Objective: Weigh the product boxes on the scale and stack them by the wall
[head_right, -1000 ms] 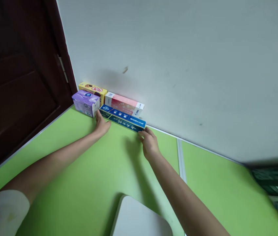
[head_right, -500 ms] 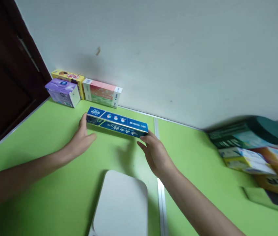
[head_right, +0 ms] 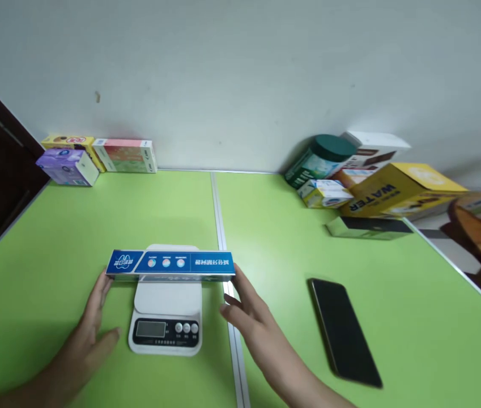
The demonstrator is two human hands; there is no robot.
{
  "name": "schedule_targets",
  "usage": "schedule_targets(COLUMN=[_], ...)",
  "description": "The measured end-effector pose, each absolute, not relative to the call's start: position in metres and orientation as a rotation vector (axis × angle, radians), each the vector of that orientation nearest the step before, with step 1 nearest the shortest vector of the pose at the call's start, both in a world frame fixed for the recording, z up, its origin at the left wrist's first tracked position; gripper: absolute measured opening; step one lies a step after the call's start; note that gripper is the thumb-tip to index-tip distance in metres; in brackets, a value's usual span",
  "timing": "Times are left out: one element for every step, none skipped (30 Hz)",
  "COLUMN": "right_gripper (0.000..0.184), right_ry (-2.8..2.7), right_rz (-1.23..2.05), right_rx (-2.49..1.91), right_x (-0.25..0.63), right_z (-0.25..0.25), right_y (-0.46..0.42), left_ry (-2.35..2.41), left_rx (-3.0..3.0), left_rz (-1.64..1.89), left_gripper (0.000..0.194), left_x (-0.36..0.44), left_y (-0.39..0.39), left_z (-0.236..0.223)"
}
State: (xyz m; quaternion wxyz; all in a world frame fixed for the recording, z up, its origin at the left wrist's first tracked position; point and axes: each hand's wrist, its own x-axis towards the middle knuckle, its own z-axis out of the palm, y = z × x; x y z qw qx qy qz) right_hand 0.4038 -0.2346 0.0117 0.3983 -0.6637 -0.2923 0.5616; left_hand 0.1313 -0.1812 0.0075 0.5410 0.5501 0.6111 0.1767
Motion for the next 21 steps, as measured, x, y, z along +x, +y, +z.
schedule_targets(right_gripper=[0.076, 0.076, 0.075, 0.073, 0.071, 0.068, 0.067, 0.066, 0.066, 0.067, 0.067, 0.066, 0.065, 0.063, 0.062, 0.062, 0.063, 0.065, 0.067, 0.07, 0.071], right_ry=[-0.735, -0.724, -0.713, -0.708, -0.713, -0.729, -0.752, -0.771, -0.781, -0.785, -0.788, -0.799, -0.822, -0.85, -0.879, -0.899, -0.907, -0.897, -0.87, -0.834, -0.788], right_rz=[1.422, 1.413, 1.395, 1.367, 1.333, 1.296, 1.264, 1.243, 1.233, 1.236, 1.249, 1.268, 1.29, 1.311, 1.33, 1.345, 1.355, 1.364, 1.372, 1.374, 1.364], right_rx=[-1.686, -1.691, -1.689, -1.675, -1.65, -1.617, -1.584, -1.559, -1.541, -1.53, -1.518, -1.501, -1.476, -1.446, -1.417, -1.393, -1.381, -1.379, -1.383, -1.388, -1.39], right_x=[0.403, 0.404, 0.405, 0.408, 0.41, 0.413, 0.416, 0.419, 0.421, 0.421, 0.421, 0.42, 0.418, 0.416, 0.413, 0.412, 0.412, 0.413, 0.416, 0.421, 0.427], right_z=[0.012, 0.013, 0.014, 0.016, 0.016, 0.017, 0.017, 0.016, 0.016, 0.015, 0.014, 0.014, 0.015, 0.016, 0.017, 0.019, 0.02, 0.022, 0.022, 0.023, 0.023], right_y=[-0.235, -0.234, -0.233, -0.231, -0.229, -0.227, -0.223, -0.22, -0.216, -0.213, -0.21, -0.208, -0.207, -0.208, -0.209, -0.212, -0.216, -0.22, -0.225, -0.23, -0.236], left_ry=[1.471, 1.483, 1.492, 1.501, 1.512, 1.524, 1.522, 1.509, 1.49, 1.475, 1.469, 1.473, 1.48, 1.491, 1.498, 1.503, 1.506, 1.511, 1.519, 1.518, 1.5], left_rx=[1.316, 1.333, 1.358, 1.389, 1.419, 1.444, 1.465, 1.483, 1.492, 1.487, 1.469, 1.445, 1.42, 1.398, 1.386, 1.386, 1.395, 1.405, 1.417, 1.436, 1.458], left_rz=[0.412, 0.417, 0.431, 0.454, 0.478, 0.492, 0.491, 0.482, 0.471, 0.455, 0.434, 0.412, 0.382, 0.356, 0.344, 0.344, 0.356, 0.371, 0.384, 0.392, 0.393], left_gripper=[0.091, 0.09, 0.089, 0.089, 0.088, 0.088, 0.088, 0.087, 0.086, 0.085, 0.082, 0.079, 0.077, 0.077, 0.077, 0.078, 0.08, 0.081, 0.081, 0.08, 0.078], left_x=[0.13, 0.128, 0.125, 0.122, 0.118, 0.115, 0.112, 0.11, 0.108, 0.106, 0.104, 0.102, 0.1, 0.099, 0.098, 0.099, 0.101, 0.107, 0.115, 0.127, 0.143], left_y=[-0.181, -0.18, -0.179, -0.178, -0.176, -0.173, -0.17, -0.166, -0.161, -0.157, -0.152, -0.148, -0.145, -0.142, -0.14, -0.138, -0.137, -0.136, -0.134, -0.132, -0.129], left_z=[0.009, 0.01, 0.01, 0.011, 0.011, 0.011, 0.01, 0.009, 0.007, 0.005, 0.002, -0.001, -0.004, -0.006, -0.007, -0.007, -0.004, 0.0, 0.008, 0.017, 0.028])
